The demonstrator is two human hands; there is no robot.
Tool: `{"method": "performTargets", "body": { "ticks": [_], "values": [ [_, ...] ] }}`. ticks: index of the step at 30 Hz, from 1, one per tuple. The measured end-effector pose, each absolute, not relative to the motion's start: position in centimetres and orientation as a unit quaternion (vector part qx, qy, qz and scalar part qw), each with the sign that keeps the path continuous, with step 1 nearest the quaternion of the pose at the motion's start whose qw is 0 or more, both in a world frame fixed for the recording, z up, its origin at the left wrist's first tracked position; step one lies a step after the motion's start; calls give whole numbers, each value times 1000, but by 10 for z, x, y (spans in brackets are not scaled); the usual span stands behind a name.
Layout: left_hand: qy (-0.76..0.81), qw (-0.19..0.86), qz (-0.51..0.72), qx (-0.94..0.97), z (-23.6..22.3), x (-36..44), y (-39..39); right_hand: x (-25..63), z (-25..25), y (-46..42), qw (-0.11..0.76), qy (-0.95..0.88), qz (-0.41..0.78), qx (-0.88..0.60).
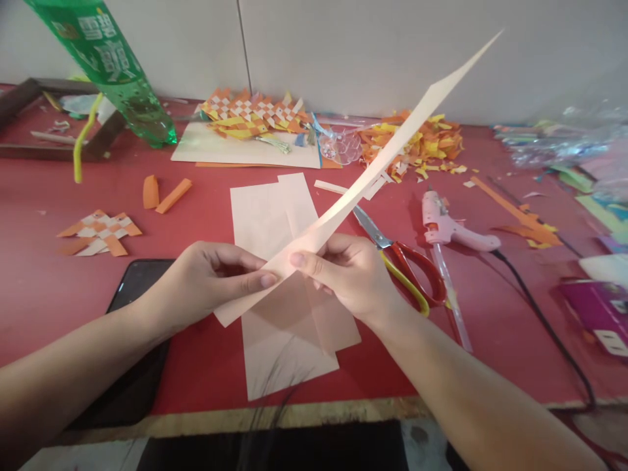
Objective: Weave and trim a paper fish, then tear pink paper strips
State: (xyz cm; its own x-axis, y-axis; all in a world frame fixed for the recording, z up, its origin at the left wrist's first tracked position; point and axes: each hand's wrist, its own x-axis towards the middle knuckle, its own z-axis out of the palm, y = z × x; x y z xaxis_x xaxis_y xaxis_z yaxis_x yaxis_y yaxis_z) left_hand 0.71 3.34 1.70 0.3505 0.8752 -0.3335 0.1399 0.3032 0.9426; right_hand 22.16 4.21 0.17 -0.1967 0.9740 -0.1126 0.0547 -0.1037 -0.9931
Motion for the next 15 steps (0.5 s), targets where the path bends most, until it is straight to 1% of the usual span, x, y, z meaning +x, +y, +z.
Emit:
{"method": "performTargets", "body": {
  "ticks": [7,11,15],
  "values": [
    [507,661,275,480,13,7,35,221,5,49,461,-464,589,-474],
    [514,637,262,511,14,7,34,221,4,48,421,-491,598,-474],
    [488,653,250,522,18,8,32,222,3,44,370,-542,588,-473]
  ]
}}
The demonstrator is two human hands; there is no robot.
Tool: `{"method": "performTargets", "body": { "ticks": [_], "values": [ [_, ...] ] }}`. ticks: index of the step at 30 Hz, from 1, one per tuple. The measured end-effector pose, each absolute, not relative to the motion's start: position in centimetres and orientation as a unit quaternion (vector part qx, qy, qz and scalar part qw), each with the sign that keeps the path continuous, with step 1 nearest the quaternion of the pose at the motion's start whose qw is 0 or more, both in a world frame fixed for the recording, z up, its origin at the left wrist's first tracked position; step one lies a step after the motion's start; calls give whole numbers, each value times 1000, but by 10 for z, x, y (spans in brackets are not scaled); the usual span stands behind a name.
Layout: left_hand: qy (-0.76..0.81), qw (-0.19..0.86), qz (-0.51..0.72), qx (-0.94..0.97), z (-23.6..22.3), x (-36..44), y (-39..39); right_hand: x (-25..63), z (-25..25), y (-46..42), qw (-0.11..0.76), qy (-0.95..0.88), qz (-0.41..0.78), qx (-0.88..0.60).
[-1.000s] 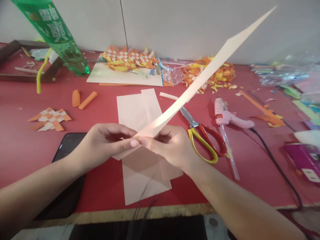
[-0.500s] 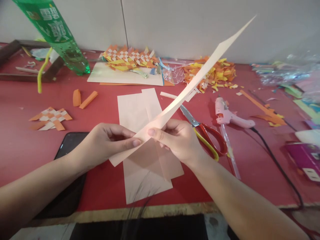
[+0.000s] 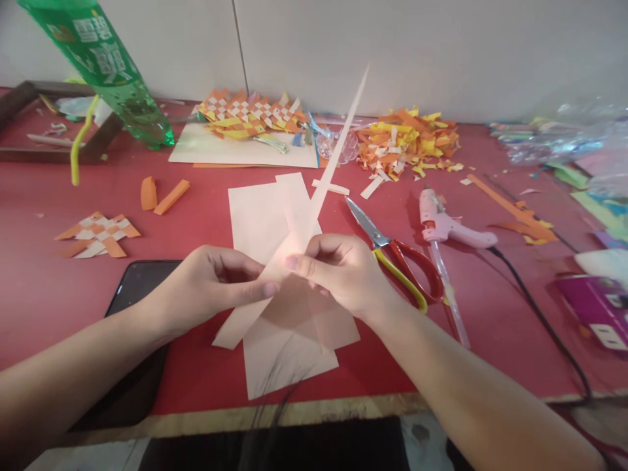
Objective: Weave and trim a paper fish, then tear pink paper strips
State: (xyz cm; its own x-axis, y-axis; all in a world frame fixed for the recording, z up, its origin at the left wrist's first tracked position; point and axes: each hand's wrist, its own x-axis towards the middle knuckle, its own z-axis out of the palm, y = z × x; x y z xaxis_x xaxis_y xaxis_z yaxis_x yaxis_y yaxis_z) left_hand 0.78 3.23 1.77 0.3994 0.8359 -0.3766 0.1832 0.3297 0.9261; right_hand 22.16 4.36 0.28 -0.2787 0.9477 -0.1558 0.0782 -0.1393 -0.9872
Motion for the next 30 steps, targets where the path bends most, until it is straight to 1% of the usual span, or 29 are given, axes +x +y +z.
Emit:
{"method": "performTargets", "body": {
  "ticks": [5,12,25,30],
  "values": [
    [506,628,256,533,18,8,33,219,4,39,333,-564,598,-461],
    [529,585,254,559,16,9,34,215,1,39,351,-542,623,-442],
    [530,595,246,551,16,8,33,215,1,40,345,-523,634,-453],
    [517,614,245,544,15,8,33,215,5,44,385,-472,634,-476]
  ]
}}
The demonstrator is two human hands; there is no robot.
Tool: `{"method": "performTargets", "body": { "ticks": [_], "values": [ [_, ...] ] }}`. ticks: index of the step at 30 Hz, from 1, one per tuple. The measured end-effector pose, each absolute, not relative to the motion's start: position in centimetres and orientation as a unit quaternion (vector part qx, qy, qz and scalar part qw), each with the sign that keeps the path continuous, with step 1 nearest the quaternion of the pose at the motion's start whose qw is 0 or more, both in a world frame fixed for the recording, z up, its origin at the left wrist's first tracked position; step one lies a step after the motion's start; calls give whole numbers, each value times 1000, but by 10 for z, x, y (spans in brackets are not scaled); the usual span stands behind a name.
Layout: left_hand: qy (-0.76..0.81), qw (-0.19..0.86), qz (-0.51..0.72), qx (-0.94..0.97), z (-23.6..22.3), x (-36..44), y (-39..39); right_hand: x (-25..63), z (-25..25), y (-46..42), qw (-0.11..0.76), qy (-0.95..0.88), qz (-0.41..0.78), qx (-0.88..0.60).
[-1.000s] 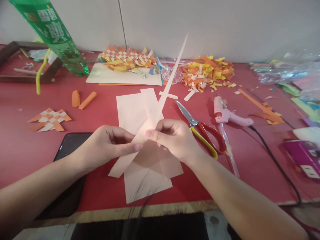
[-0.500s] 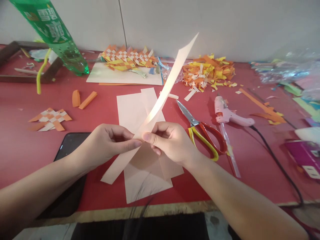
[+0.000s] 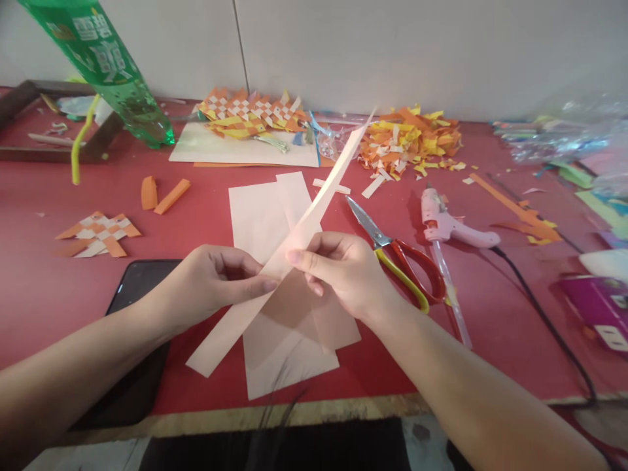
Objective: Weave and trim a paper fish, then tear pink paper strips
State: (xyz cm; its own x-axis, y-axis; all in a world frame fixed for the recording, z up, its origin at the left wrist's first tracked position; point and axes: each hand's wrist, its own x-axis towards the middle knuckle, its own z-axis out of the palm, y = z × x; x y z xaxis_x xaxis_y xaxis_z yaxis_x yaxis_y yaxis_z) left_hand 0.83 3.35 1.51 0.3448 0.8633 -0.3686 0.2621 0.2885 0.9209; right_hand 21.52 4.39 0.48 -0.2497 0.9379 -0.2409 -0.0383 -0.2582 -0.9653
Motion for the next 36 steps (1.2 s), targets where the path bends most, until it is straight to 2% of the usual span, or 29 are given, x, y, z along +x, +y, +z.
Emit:
{"method": "performTargets", "body": {
  "ticks": [11,19,28,36],
  "values": [
    [500,616,252,555,18,9,33,212,3,39,341,-492,670,-439],
    [512,590,240,577,20,11,32,214,6,46,384,-437,660,-474],
    [495,608,260,564,17,10,31,214,3,40,323,-500,670,-443],
    [491,619,255,558,18,10,32,212,9,43,371,-450,662,-471]
  ]
}}
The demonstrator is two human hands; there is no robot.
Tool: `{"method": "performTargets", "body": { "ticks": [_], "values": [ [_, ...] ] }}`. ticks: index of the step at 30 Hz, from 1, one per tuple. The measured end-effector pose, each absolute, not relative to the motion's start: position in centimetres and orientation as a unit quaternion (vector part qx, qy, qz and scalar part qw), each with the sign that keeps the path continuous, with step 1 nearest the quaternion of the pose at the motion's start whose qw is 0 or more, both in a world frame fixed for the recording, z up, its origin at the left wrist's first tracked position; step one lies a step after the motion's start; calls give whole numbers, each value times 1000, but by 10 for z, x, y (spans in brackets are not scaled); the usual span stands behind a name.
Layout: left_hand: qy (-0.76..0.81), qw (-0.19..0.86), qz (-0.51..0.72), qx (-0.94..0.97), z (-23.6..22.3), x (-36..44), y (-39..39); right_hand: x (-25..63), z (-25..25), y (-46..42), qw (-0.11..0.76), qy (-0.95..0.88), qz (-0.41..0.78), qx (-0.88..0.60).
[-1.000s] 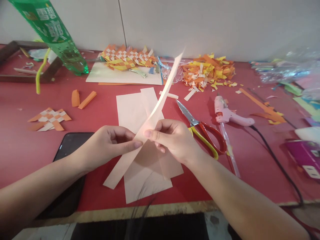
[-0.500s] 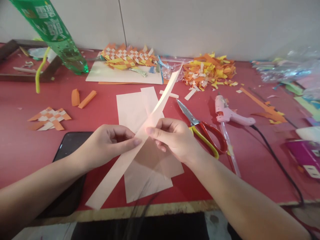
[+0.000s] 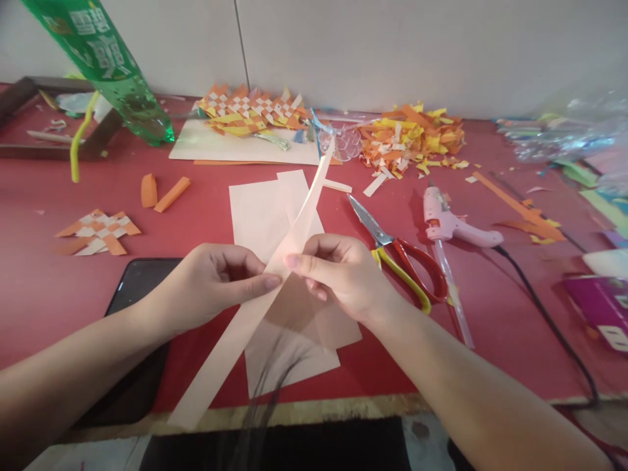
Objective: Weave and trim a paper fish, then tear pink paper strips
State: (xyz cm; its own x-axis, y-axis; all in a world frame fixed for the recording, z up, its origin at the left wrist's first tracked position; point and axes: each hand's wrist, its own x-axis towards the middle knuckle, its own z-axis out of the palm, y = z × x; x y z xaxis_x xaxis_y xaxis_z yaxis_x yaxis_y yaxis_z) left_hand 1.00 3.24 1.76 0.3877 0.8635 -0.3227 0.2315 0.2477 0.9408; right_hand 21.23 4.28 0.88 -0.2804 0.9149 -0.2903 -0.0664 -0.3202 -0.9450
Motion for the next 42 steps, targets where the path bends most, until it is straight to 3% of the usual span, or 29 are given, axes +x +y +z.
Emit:
{"method": "performTargets", "body": {
  "ticks": [15,24,32,42],
  "values": [
    [506,597,263,564,19,11,34,211,5,39,349,-472,696,-413],
    [501,607,261,559,16,9,34,214,8,44,397,-434,677,-442],
    [491,613,267,559,15,10,34,214,2,42,360,-487,696,-386],
    [493,630,263,539,17,11,32,215,2,42,395,-492,638,-440]
  ]
}}
